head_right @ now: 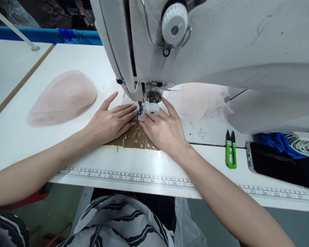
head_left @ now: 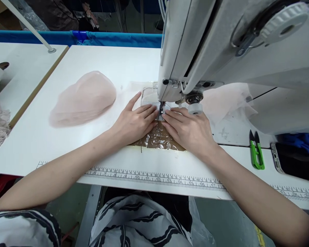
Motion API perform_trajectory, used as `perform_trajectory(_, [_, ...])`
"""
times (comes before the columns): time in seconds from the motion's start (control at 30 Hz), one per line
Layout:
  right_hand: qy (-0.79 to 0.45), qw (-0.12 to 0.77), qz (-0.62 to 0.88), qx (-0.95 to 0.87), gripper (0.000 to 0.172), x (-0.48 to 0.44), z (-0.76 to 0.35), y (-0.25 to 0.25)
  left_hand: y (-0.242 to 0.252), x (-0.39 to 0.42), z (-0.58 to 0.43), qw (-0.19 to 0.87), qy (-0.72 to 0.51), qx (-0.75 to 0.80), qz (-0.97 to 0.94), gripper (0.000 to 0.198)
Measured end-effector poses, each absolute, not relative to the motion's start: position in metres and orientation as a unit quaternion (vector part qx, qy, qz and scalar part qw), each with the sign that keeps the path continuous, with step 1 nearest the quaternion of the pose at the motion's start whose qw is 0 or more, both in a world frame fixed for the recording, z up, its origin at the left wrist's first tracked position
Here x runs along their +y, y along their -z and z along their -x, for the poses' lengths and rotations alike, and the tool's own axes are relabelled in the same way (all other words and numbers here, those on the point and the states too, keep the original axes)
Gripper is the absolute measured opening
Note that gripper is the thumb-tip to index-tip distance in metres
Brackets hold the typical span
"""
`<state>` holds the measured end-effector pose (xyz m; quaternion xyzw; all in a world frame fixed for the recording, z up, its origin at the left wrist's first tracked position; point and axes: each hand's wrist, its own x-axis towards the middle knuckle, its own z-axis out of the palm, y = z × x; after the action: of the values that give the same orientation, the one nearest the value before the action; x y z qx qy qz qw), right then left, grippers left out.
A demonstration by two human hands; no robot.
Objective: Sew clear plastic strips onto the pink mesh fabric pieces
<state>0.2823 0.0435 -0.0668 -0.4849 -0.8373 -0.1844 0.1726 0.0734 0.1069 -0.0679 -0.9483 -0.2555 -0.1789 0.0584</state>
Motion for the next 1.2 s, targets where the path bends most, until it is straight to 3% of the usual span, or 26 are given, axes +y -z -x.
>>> perform_trajectory(0.43, [0.154,0.204,0.496,-0.83,0.024,0.036,-0.287,0.059,0.061,0.109,-0.065,0.07,0.125,-0.37,0.918,0.03])
perform_trajectory(0.6, [0.12,0.277,0.478,-0.825,0.023,0.037,-0.287,0.062,0.038,0.106,-0.052,0.015,0.095,-0.419,0.903,0.027])
perform_trajectory(0.7, [-0.023,0.331,0.439,-0.835,0.038,0.033,-0.277,0.052,0.009,0.1,-0.037,-0.166,0.059,-0.38,0.908,0.025])
perform_trajectory(0.77, [-0.163,0.302,0.431,-0.835,0.061,0.029,-0.265,0.038,-0.011,0.097,-0.026,-0.317,0.0,-0.303,0.899,0.023])
perform_trajectory(0.8, [-0.241,0.268,0.43,-0.827,0.065,0.027,-0.259,0.03,-0.019,0.096,-0.02,-0.369,-0.012,-0.269,0.89,0.022])
perform_trajectory(0.9, [-0.495,0.185,0.385,-0.757,0.033,0.029,-0.24,0.013,-0.036,0.097,-0.002,-0.447,0.003,-0.237,0.862,0.022])
perform_trajectory(0.97, [-0.615,0.194,0.353,-0.678,0.016,0.033,-0.228,0.007,-0.04,0.101,0.013,-0.463,0.018,-0.265,0.845,0.022])
perform_trajectory(1.03, [-0.666,0.228,0.357,-0.614,0.015,0.04,-0.217,0.007,-0.038,0.104,0.034,-0.467,0.028,-0.307,0.829,0.022])
perform_trajectory(1.2, [-0.653,0.273,0.399,-0.583,0.02,0.057,-0.191,0.005,-0.027,0.112,0.096,-0.487,0.043,-0.362,0.794,0.025])
